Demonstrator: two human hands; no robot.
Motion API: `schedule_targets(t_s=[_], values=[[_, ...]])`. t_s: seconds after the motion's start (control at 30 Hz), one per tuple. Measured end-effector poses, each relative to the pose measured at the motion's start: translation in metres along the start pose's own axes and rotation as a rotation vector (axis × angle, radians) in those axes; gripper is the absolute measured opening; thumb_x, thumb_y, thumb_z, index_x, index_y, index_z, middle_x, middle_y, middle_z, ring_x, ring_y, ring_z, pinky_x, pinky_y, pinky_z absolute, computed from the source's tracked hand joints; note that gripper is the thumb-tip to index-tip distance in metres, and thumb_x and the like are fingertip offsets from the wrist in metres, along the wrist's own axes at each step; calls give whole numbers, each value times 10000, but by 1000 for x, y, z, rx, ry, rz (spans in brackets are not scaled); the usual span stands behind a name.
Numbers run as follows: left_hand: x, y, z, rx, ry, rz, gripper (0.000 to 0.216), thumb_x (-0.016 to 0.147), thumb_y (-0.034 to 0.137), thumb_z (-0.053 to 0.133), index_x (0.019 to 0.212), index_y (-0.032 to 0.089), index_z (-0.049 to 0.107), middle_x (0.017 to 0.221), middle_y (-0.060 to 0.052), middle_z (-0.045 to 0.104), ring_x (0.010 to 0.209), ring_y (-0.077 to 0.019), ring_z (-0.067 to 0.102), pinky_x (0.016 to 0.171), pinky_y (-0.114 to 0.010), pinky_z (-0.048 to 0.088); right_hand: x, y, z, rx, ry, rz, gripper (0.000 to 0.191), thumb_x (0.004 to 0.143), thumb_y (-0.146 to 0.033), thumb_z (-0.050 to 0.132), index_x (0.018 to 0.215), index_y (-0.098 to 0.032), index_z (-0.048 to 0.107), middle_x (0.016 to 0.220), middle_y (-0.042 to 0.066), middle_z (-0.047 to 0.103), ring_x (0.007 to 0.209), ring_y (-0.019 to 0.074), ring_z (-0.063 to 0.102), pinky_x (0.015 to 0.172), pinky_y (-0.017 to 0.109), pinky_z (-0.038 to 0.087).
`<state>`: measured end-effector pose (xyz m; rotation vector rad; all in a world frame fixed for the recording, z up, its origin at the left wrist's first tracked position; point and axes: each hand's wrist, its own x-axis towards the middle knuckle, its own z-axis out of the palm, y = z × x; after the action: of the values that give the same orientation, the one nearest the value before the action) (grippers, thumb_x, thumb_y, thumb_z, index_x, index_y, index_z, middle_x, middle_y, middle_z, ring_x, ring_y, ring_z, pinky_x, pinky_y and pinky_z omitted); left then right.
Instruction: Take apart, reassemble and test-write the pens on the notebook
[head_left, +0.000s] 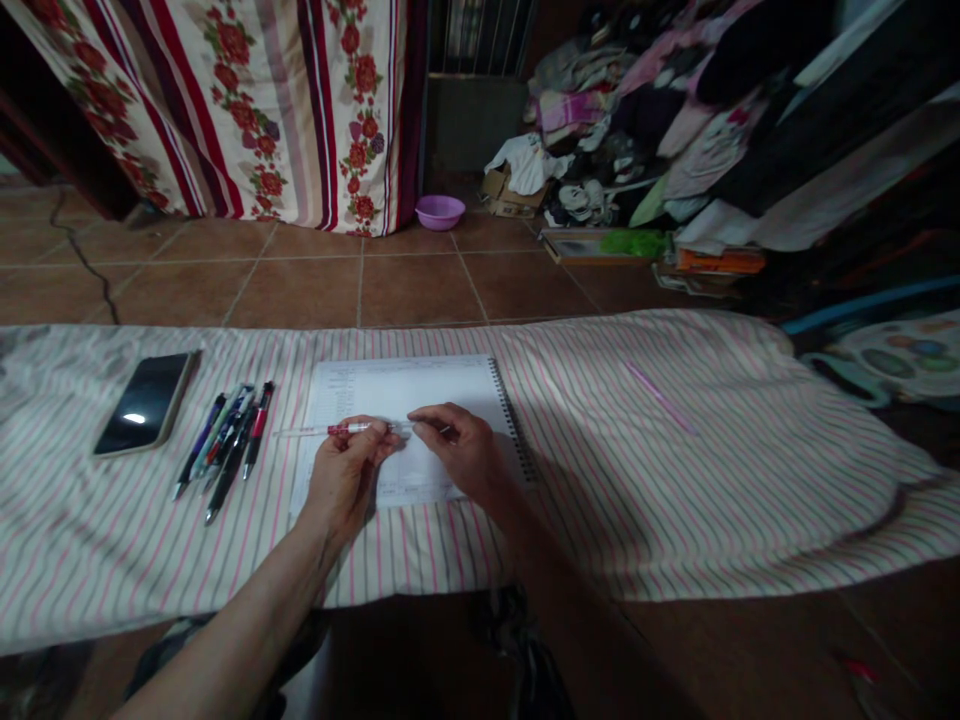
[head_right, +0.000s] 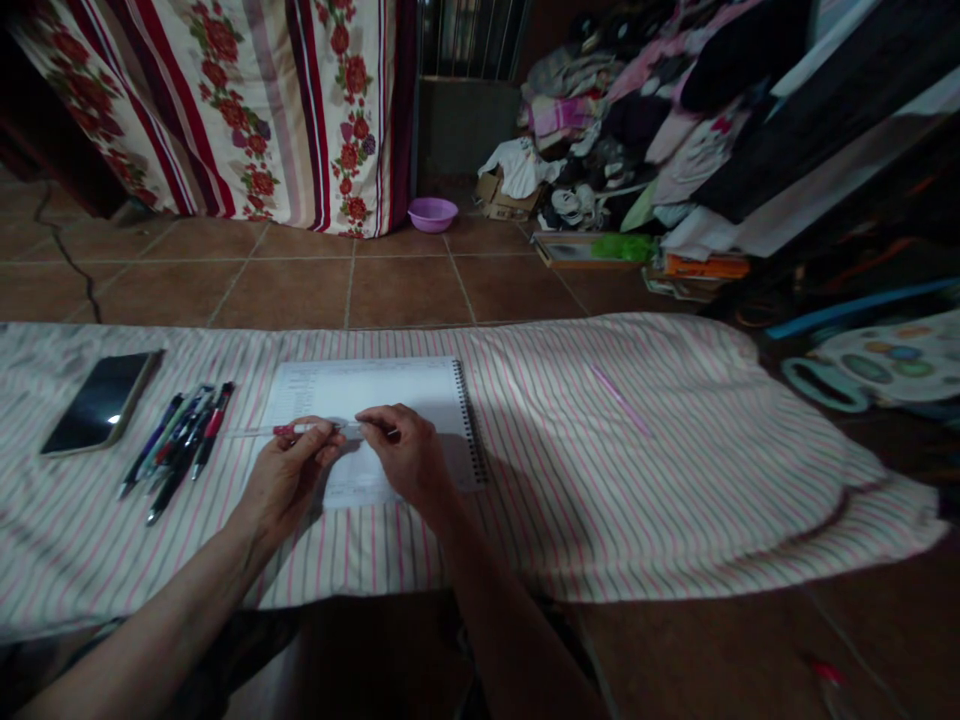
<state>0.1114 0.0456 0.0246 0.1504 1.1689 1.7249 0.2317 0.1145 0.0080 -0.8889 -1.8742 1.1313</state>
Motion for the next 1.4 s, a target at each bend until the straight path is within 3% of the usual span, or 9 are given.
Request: schedule_targets(t_s=[1.4], values=[[0,-4,-1,72,-47,26,240,550,176,784,689,98,605,566,-34,652,558,-100,605,559,-170,479,-1,-4,4,12,-7,14,147,745,-168,575,851,-208,669,777,13,688,699,128,635,656,235,505]])
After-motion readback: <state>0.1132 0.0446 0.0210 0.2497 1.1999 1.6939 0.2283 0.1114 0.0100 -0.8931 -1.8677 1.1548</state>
